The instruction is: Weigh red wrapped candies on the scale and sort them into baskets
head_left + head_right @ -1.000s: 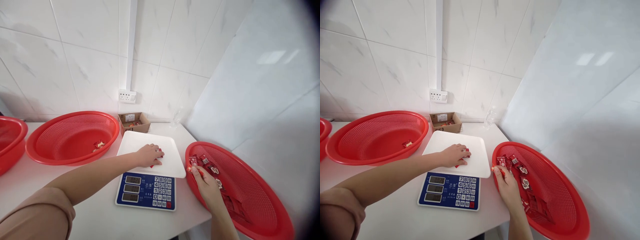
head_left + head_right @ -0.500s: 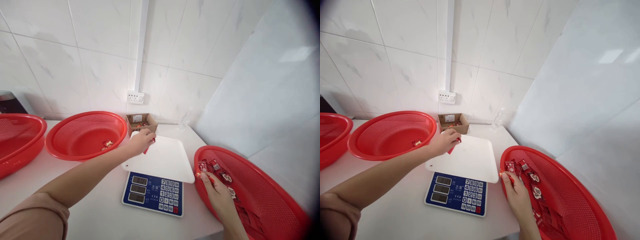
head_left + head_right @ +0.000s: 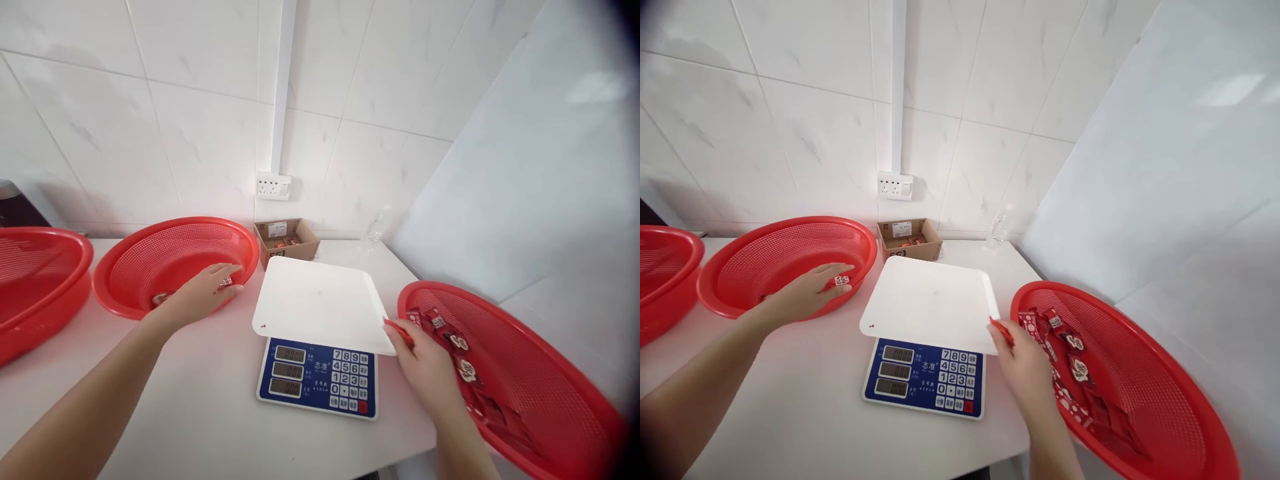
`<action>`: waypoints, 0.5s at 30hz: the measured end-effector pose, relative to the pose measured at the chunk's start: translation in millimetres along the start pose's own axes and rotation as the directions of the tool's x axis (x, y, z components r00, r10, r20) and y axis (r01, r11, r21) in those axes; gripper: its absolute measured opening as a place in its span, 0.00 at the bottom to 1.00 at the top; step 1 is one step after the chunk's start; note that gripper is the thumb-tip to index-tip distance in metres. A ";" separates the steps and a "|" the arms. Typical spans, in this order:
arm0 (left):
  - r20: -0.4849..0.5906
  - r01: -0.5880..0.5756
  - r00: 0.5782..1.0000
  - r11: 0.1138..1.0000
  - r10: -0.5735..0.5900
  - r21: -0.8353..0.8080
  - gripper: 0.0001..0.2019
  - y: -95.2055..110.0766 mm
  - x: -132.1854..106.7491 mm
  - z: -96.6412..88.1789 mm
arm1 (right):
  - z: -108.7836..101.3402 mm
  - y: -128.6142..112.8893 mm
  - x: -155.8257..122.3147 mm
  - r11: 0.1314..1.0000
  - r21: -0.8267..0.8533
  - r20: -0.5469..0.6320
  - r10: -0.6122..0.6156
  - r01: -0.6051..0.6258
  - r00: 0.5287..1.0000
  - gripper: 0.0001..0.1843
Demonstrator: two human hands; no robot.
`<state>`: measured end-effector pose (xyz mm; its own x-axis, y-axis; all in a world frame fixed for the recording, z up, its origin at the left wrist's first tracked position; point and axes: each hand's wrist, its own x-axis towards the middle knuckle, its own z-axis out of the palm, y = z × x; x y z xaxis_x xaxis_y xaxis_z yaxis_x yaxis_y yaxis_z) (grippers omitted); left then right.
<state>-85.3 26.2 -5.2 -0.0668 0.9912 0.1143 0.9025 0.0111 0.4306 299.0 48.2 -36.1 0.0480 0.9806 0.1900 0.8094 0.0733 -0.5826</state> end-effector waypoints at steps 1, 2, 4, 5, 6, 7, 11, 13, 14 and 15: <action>-0.002 -0.015 1.000 0.999 0.015 -0.029 0.25 7.8 -5.2 1.7 | 6.5 -10.9 0.8 0.997 0.032 0.033 -0.066 0.065 0.997 0.24; -0.010 -0.032 0.999 0.998 0.032 -0.056 0.25 16.6 -9.7 3.7 | 14.1 -22.0 1.7 0.990 0.064 0.064 -0.131 0.126 0.989 0.23; -0.025 -0.068 0.998 0.992 0.066 -0.104 0.24 34.2 -15.9 9.0 | 29.2 -42.7 3.6 0.967 0.102 0.135 -0.246 0.233 0.960 0.20; -0.030 -0.087 0.996 0.989 0.084 -0.123 0.24 41.8 -17.7 12.5 | 34.8 -50.8 4.7 0.961 0.094 0.164 -0.273 0.261 0.948 0.20; -0.032 -0.107 0.994 0.984 0.103 -0.142 0.24 47.9 -18.7 16.4 | 37.9 -56.5 5.8 0.954 0.080 0.188 -0.299 0.288 0.936 0.22; -0.034 -0.129 0.992 0.978 0.125 -0.164 0.24 52.5 -19.0 20.6 | 38.0 -59.1 7.1 0.949 0.064 0.197 -0.314 0.308 0.929 0.24; -0.012 -0.175 0.984 0.954 0.177 -0.243 0.24 55.5 -18.2 34.2 | 5.7 -36.5 16.6 0.950 -0.047 0.114 -0.303 0.310 0.946 0.26; -0.001 -0.163 0.986 0.954 0.168 -0.252 0.24 51.5 -17.9 37.4 | -22.6 -10.6 23.6 0.965 -0.166 0.086 -0.190 0.202 0.978 0.26; -0.003 -0.156 0.987 0.955 0.160 -0.251 0.24 48.8 -17.7 38.4 | -36.7 3.3 26.7 0.964 -0.239 0.093 -0.093 0.113 0.991 0.26; -0.013 -0.154 0.988 0.956 0.156 -0.248 0.24 45.9 -17.5 39.6 | -49.5 16.8 29.2 0.948 -0.318 0.133 0.010 0.033 0.991 0.28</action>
<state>-25.9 14.6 -22.9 0.0693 0.9789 0.1920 0.7676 -0.1753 0.6165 342.9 69.0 -1.2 -0.0227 0.9968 0.0773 0.9545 0.0446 -0.2948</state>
